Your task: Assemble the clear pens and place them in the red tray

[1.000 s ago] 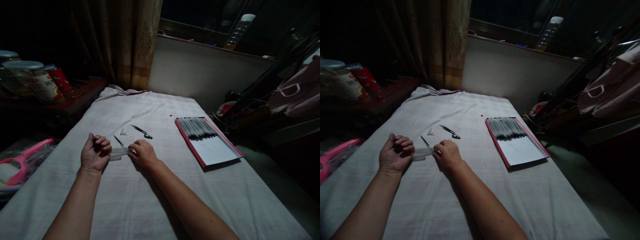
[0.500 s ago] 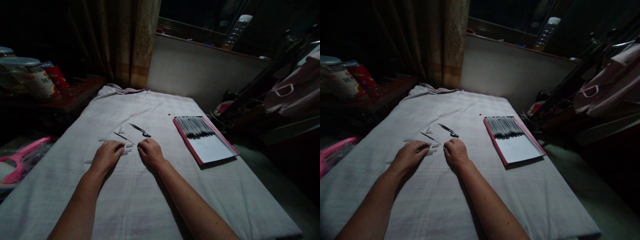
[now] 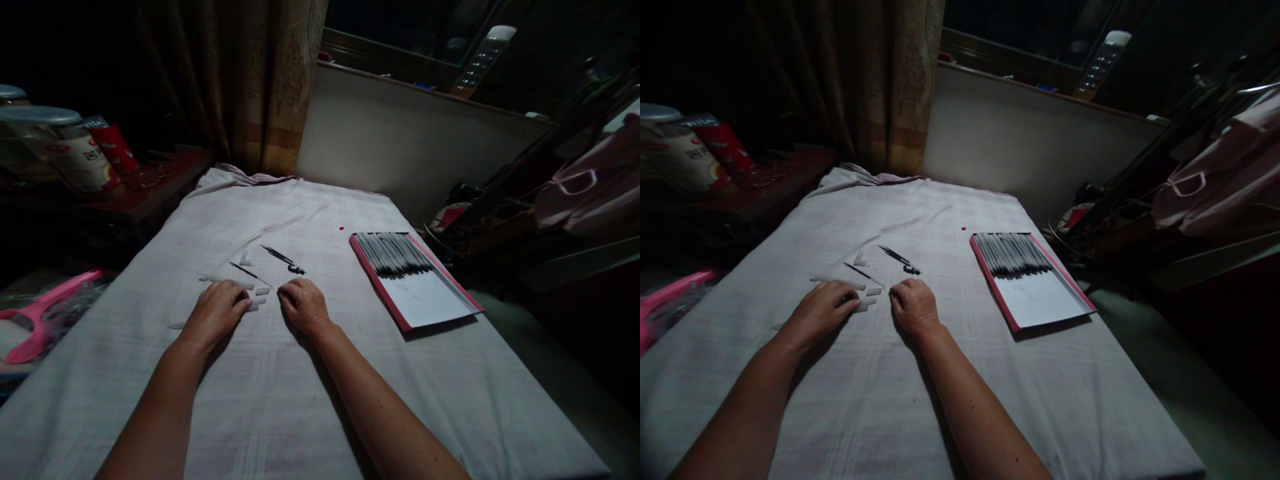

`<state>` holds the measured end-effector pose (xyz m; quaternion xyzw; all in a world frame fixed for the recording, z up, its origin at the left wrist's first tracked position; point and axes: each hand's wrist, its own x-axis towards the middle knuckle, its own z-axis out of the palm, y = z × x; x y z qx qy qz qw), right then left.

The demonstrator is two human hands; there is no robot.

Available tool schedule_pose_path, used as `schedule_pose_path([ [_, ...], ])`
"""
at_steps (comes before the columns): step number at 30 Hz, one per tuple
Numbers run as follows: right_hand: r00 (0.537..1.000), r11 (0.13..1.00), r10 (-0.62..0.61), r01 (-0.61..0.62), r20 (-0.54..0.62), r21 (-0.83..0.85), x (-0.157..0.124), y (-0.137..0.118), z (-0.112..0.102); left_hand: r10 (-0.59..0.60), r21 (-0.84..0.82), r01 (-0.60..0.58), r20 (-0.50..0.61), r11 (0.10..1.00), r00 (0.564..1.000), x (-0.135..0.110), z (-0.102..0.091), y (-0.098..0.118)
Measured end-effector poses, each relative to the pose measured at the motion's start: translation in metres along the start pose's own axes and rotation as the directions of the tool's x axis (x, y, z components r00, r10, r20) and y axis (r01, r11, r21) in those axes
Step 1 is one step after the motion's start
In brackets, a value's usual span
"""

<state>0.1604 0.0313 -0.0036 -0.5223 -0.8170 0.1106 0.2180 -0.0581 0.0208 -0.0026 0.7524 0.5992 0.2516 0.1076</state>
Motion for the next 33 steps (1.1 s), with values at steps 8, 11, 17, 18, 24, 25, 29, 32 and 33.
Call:
schedule_pose_path([
  [8, 0.994, 0.996, 0.088, -0.088, 0.060, -0.010, 0.018, -0.004, -0.008, -0.132, -0.120, 0.115, -0.142, 0.986, 0.981, 0.002, -0.009, 0.017],
  [11, 0.985, 0.992, 0.100, -0.089, 0.138, -0.084, 0.038, -0.010, -0.012, -0.210, -0.269, 0.125, -0.316, 0.955, 0.925, 0.005, -0.016, 0.020],
  [17, 0.964, 0.969, 0.041, 0.026, 0.261, -0.247, 0.059, -0.023, -0.014, -0.445, -0.709, 0.000, -0.443, 0.705, 0.778, 0.010, -0.021, 0.028],
  [18, 0.963, 0.963, 0.041, 0.033, 0.265, -0.268, 0.060, -0.024, -0.013, -0.493, -0.792, -0.039, -0.418, 0.610, 0.763, 0.011, -0.021, 0.029],
  [24, 0.967, 0.952, 0.104, -0.030, 0.231, -0.306, 0.055, -0.024, -0.015, -0.633, -0.986, -0.101, -0.163, 0.132, 0.757, 0.013, -0.023, 0.033],
  [25, 0.968, 0.956, 0.132, -0.068, 0.212, -0.285, 0.053, -0.021, -0.016, -0.641, -0.993, -0.083, -0.118, 0.084, 0.758, 0.013, -0.023, 0.033],
  [29, 0.969, 0.966, 0.245, -0.246, 0.031, 0.079, 0.028, 0.002, -0.019, -0.669, -0.998, -0.031, 0.009, -0.048, 0.743, 0.013, -0.024, 0.034],
  [32, 0.914, 0.792, 0.392, -0.275, -0.108, 0.545, 0.001, 0.022, -0.019, -0.674, -0.998, -0.007, 0.035, -0.060, 0.737, 0.013, -0.019, 0.037],
  [33, 0.880, 0.693, 0.460, -0.273, -0.117, 0.667, -0.006, 0.027, -0.020, -0.666, -0.999, 0.004, 0.030, -0.040, 0.746, 0.013, -0.016, 0.038],
])
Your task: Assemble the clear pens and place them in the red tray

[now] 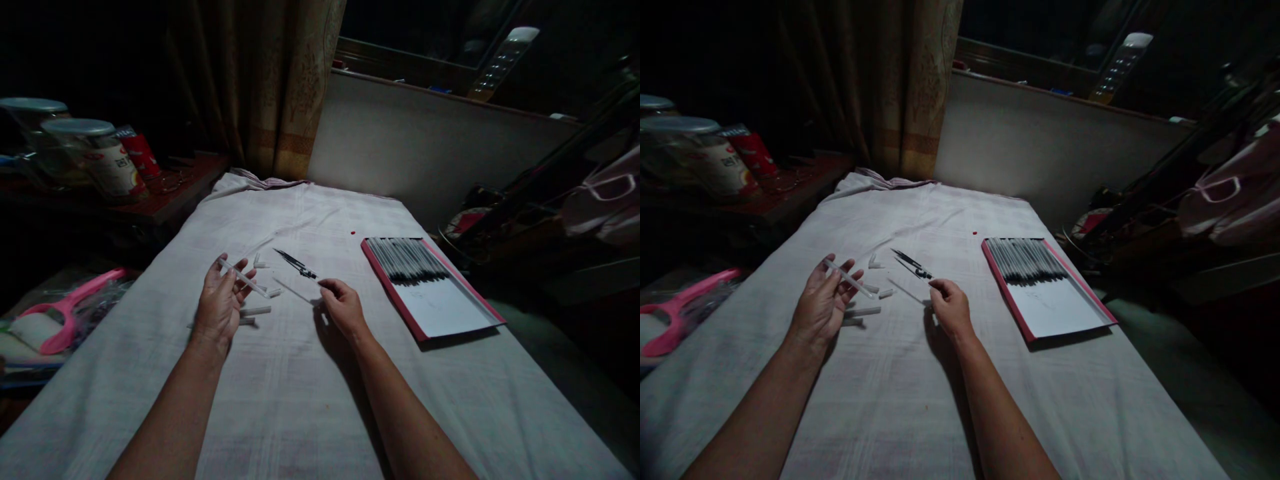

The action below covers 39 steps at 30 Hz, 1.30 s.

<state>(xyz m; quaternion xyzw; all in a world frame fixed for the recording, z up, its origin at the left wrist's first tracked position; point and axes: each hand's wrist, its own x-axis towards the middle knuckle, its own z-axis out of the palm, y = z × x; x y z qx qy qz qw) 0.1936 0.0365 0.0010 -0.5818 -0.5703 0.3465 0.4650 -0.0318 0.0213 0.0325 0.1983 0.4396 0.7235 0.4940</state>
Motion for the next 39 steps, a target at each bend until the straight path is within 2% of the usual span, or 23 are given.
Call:
schedule_pose_path([
  [3, 0.980, 0.936, 0.151, -0.099, -0.131, 0.338, -0.005, 0.005, -0.018, 0.053, 0.138, -0.064, 0.081, 0.988, 0.995, -0.007, 0.004, -0.007],
  [6, 0.952, 0.841, 0.227, -0.084, -0.207, 0.535, -0.003, -0.002, -0.032, 0.162, 0.360, -0.232, 0.215, 0.904, 0.963, -0.017, 0.007, -0.011],
  [8, 0.945, 0.804, 0.225, -0.043, -0.237, 0.593, 0.000, -0.007, -0.038, 0.238, 0.503, -0.402, 0.358, 0.765, 0.903, -0.022, 0.008, -0.012],
  [10, 0.939, 0.792, 0.212, -0.004, -0.270, 0.610, 0.001, -0.011, -0.040, 0.271, 0.588, -0.561, 0.509, 0.583, 0.817, -0.025, 0.008, -0.014],
  [12, 0.933, 0.794, 0.206, 0.018, -0.296, 0.608, 0.000, -0.012, -0.039, 0.266, 0.623, -0.660, 0.611, 0.419, 0.746, -0.026, 0.006, -0.015],
  [14, 0.930, 0.807, 0.192, 0.032, -0.314, 0.589, -0.002, -0.013, -0.037, 0.249, 0.636, -0.707, 0.664, 0.309, 0.705, -0.025, 0.004, -0.018],
  [18, 0.937, 0.843, 0.144, 0.052, -0.318, 0.535, -0.004, -0.013, -0.033, 0.217, 0.632, -0.746, 0.714, 0.211, 0.666, -0.023, 0.002, -0.023],
  [23, 0.952, 0.869, 0.117, 0.040, -0.284, 0.494, -0.007, -0.014, -0.031, 0.182, 0.637, -0.757, 0.734, 0.148, 0.654, -0.025, 0.001, -0.025],
  [26, 0.963, 0.891, 0.092, 0.035, -0.254, 0.453, -0.011, -0.014, -0.026, 0.149, 0.635, -0.770, 0.756, 0.069, 0.637, -0.029, 0.002, -0.026],
  [29, 0.984, 0.929, 0.011, 0.055, -0.176, 0.366, -0.018, -0.012, -0.014, 0.114, 0.604, -0.795, 0.795, -0.056, 0.596, -0.035, 0.003, -0.030],
  [31, 0.995, 0.950, -0.072, 0.090, -0.072, 0.300, -0.025, -0.011, -0.003, 0.106, 0.579, -0.808, 0.815, -0.108, 0.570, -0.037, 0.004, -0.032],
  [33, 0.988, 0.959, -0.134, 0.111, 0.072, 0.259, -0.030, -0.010, 0.005, 0.141, 0.573, -0.810, 0.818, -0.123, 0.557, -0.035, 0.003, -0.033],
  [35, 0.972, 0.969, -0.142, 0.098, 0.189, 0.226, -0.032, -0.008, 0.010, 0.214, 0.590, -0.798, 0.801, -0.122, 0.559, -0.030, 0.001, -0.029],
  [37, 0.966, 0.988, -0.121, 0.095, 0.227, 0.123, -0.028, -0.008, 0.012, 0.310, 0.632, -0.767, 0.756, -0.113, 0.577, -0.023, -0.002, -0.022],
  [39, 0.960, 0.987, -0.128, 0.149, 0.248, -0.068, -0.020, -0.010, 0.013, 0.408, 0.687, -0.721, 0.686, -0.090, 0.603, -0.017, -0.005, -0.013],
])
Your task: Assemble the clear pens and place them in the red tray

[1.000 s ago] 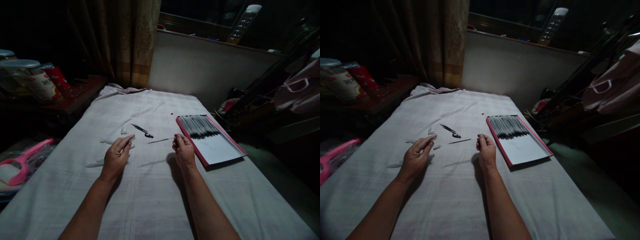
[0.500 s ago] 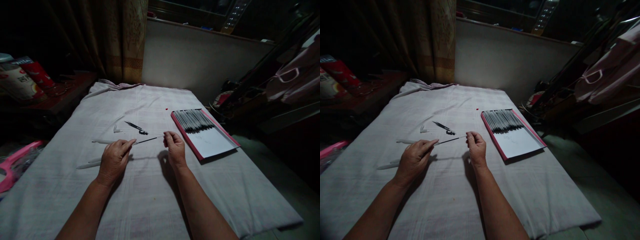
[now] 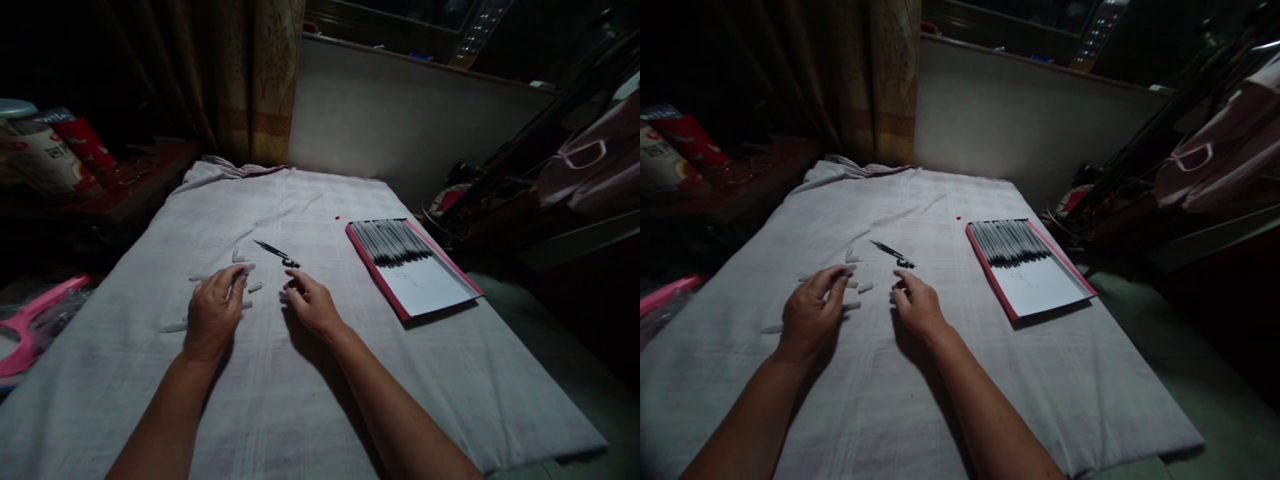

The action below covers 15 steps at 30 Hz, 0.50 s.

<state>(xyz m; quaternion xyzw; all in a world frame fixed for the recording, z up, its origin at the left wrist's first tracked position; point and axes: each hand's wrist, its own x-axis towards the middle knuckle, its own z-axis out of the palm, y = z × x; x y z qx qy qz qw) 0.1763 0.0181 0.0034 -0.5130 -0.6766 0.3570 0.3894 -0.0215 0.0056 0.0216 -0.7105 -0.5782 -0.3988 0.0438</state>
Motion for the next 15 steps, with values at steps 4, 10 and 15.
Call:
schedule_pose_path([
  [4, 0.988, 0.930, -0.038, 0.089, 0.147, -0.357, 0.021, -0.007, 0.004, -0.068, -0.014, 0.067, -0.086, 0.998, 0.994, 0.006, -0.010, -0.007],
  [10, 0.941, 0.761, -0.085, 0.274, 0.329, -0.588, 0.040, -0.027, 0.024, -0.076, -0.208, 0.060, -0.073, 0.976, 0.994, 0.005, -0.003, -0.005],
  [15, 0.958, 0.809, -0.039, 0.197, 0.284, -0.554, 0.039, -0.028, 0.021, -0.174, -0.404, 0.154, -0.012, 0.902, 0.985, 0.005, 0.000, -0.002],
])
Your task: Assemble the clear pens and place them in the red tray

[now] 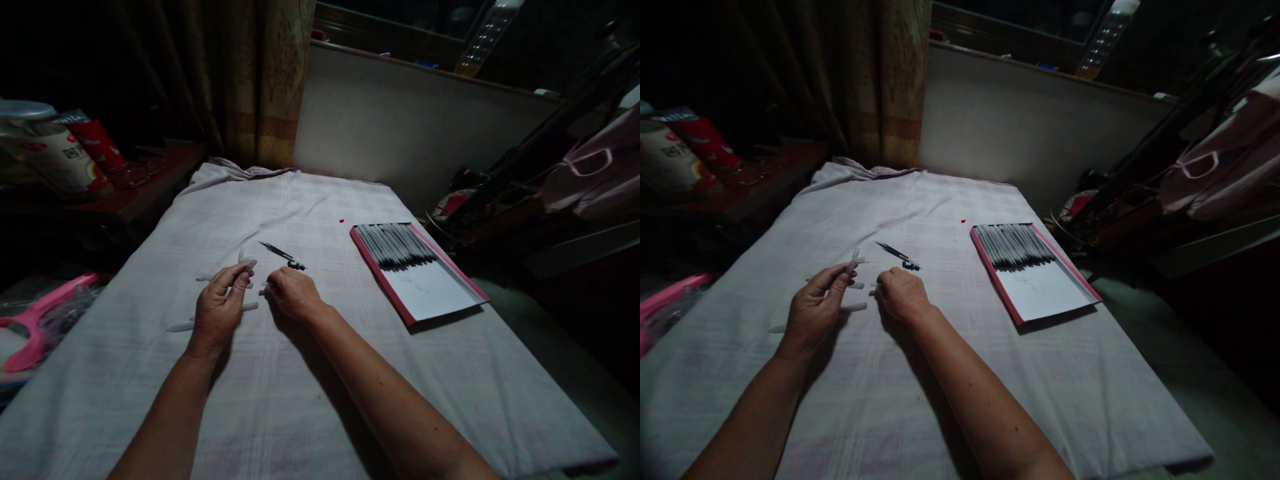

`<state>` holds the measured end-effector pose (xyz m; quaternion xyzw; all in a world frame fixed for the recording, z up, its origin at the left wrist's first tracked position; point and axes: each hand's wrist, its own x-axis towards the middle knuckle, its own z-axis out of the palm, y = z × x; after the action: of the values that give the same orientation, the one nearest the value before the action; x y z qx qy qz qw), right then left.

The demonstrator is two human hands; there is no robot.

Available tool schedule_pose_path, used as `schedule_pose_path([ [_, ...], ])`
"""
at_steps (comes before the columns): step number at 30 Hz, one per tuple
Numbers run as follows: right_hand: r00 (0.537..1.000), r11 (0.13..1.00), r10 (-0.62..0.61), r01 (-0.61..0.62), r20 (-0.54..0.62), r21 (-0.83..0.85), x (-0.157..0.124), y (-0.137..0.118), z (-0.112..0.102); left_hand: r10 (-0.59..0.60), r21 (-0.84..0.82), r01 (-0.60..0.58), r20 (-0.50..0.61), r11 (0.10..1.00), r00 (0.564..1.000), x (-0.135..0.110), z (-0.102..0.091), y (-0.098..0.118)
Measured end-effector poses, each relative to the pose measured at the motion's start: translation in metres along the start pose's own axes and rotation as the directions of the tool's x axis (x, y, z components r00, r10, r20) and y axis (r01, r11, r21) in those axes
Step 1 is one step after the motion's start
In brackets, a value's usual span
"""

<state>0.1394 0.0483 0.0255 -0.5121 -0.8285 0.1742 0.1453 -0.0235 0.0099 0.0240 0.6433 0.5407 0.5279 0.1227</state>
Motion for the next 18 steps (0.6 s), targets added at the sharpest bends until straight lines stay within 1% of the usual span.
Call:
schedule_pose_path([
  [1, 0.999, 0.993, 0.036, -0.032, -0.034, 0.111, -0.004, 0.003, 0.000, 0.024, 0.008, -0.024, 0.020, 1.000, 1.000, 0.000, 0.000, 0.001],
  [2, 0.995, 0.965, 0.077, -0.057, -0.069, 0.257, -0.009, 0.007, -0.001, 0.063, 0.029, -0.065, 0.042, 0.997, 0.997, -0.001, 0.001, 0.001],
  [3, 0.988, 0.904, 0.120, -0.068, -0.097, 0.423, -0.015, 0.010, -0.001, 0.109, 0.058, -0.113, 0.066, 0.992, 0.992, -0.002, 0.002, 0.002],
  [4, 0.980, 0.807, 0.164, -0.068, -0.112, 0.587, -0.022, 0.014, -0.001, 0.151, 0.090, -0.160, 0.094, 0.983, 0.984, -0.003, 0.003, 0.003],
  [5, 0.973, 0.681, 0.206, -0.063, -0.108, 0.730, -0.029, 0.017, -0.001, 0.183, 0.118, -0.198, 0.125, 0.973, 0.975, -0.005, 0.005, 0.004],
  [6, 0.965, 0.539, 0.247, -0.063, -0.086, 0.840, -0.036, 0.020, -0.001, 0.205, 0.140, -0.227, 0.156, 0.964, 0.966, -0.006, 0.007, 0.005],
  [7, 0.956, 0.397, 0.287, -0.069, -0.053, 0.915, -0.042, 0.022, -0.001, 0.220, 0.156, -0.250, 0.185, 0.956, 0.958, -0.008, 0.008, 0.006],
  [8, 0.944, 0.268, 0.328, -0.077, -0.016, 0.960, -0.047, 0.024, -0.001, 0.230, 0.165, -0.267, 0.211, 0.950, 0.950, -0.010, 0.010, 0.007],
  [9, 0.928, 0.161, 0.371, -0.083, 0.018, 0.984, -0.052, 0.026, -0.002, 0.239, 0.169, -0.281, 0.233, 0.945, 0.943, -0.012, 0.012, 0.008],
  [10, 0.909, 0.077, 0.414, -0.082, 0.043, 0.994, -0.055, 0.027, -0.002, 0.245, 0.173, -0.293, 0.251, 0.941, 0.936, -0.013, 0.014, 0.009],
  [11, 0.890, 0.017, 0.453, -0.073, 0.058, 0.997, -0.056, 0.028, -0.003, 0.249, 0.176, -0.301, 0.267, 0.937, 0.931, -0.015, 0.015, 0.010],
  [12, 0.873, -0.021, 0.484, -0.063, 0.065, 0.998, -0.057, 0.029, -0.004, 0.249, 0.179, -0.306, 0.283, 0.935, 0.926, -0.016, 0.016, 0.011],
  [13, 0.860, -0.041, 0.506, -0.054, 0.067, 0.998, -0.056, 0.029, -0.004, 0.245, 0.180, -0.307, 0.298, 0.935, 0.922, -0.017, 0.017, 0.011],
  [15, 0.843, -0.056, 0.533, -0.042, 0.065, 0.998, -0.055, 0.028, -0.004, 0.235, 0.179, -0.304, 0.327, 0.936, 0.915, -0.019, 0.018, 0.012],
  [18, 0.838, -0.066, 0.541, -0.045, 0.074, 0.997, -0.054, 0.025, -0.003, 0.210, 0.166, -0.284, 0.361, 0.944, 0.909, -0.020, 0.020, 0.012],
])
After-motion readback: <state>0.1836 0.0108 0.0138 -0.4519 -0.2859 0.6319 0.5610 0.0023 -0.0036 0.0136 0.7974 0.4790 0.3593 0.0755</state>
